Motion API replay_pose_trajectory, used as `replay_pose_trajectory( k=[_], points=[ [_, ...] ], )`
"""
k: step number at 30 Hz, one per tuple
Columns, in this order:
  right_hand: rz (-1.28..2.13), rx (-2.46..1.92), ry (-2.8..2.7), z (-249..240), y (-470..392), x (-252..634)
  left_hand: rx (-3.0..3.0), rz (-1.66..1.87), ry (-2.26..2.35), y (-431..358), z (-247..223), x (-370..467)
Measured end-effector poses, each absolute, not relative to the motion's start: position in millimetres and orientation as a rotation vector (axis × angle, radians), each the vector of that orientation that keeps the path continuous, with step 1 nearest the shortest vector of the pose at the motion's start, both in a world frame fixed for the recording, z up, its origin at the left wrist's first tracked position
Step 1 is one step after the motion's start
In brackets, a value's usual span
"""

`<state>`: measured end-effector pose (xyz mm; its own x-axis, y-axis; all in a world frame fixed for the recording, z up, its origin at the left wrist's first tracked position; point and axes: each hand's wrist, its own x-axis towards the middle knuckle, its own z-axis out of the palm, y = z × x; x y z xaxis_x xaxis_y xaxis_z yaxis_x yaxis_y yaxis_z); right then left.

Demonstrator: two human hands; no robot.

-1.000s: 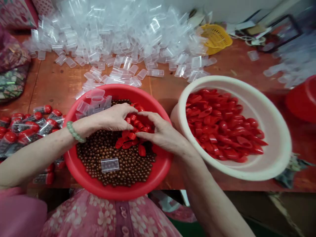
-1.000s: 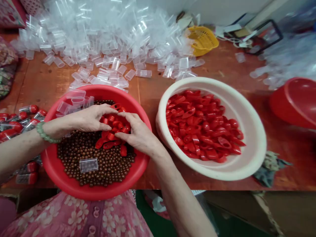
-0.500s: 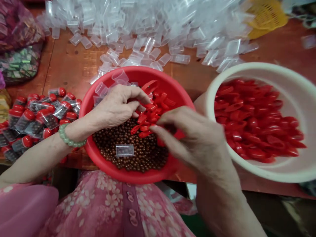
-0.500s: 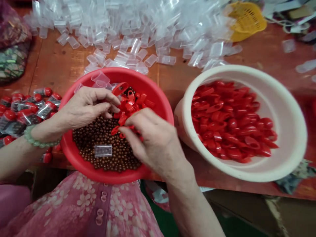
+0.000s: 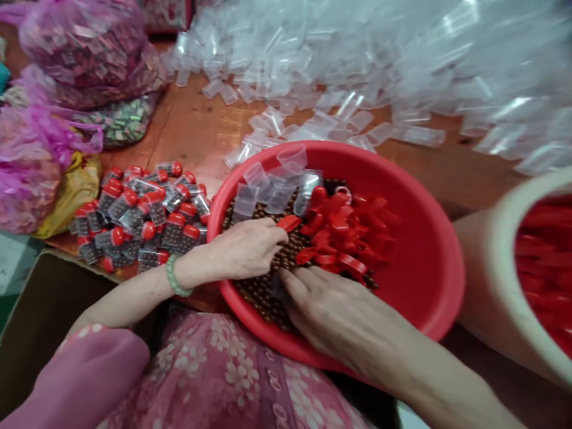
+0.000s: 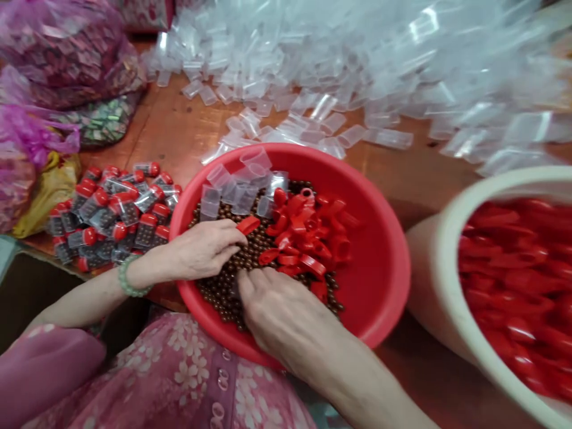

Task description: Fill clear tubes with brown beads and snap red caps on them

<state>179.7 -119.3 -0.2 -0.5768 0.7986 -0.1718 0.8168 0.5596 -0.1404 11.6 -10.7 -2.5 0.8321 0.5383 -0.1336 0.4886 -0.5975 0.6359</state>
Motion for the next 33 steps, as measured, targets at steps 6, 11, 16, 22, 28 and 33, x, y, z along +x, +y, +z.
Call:
replay_pose_trajectory(
  k=[6, 11, 16, 22, 28, 33],
  points=[
    [-0.304, 1.408, 2.576, -16, -117, 195, 2.313, -0.003, 0.719, -14, 4, 10],
    [-0.389, 1.247, 2.665, -18, -99, 163, 2.329, -0.079, 0.702, -15, 9, 12],
    [-0.814, 1.264, 2.635, -22, -80, 157, 2.234, -0.008, 0.71, -11, 7, 12],
    [-1.31, 1.527, 2.613, -6, -73, 171, 1.933, 0.15, 0.745, -2, 8, 10],
    [-1.773, 1.69, 2.64, 10, -75, 186, 1.664, 0.253, 0.668, -3, 15, -6],
    [-1.775, 1.743, 2.837, 14, -77, 196, 1.563, 0.214, 0.516, -10, 15, -8]
  ],
)
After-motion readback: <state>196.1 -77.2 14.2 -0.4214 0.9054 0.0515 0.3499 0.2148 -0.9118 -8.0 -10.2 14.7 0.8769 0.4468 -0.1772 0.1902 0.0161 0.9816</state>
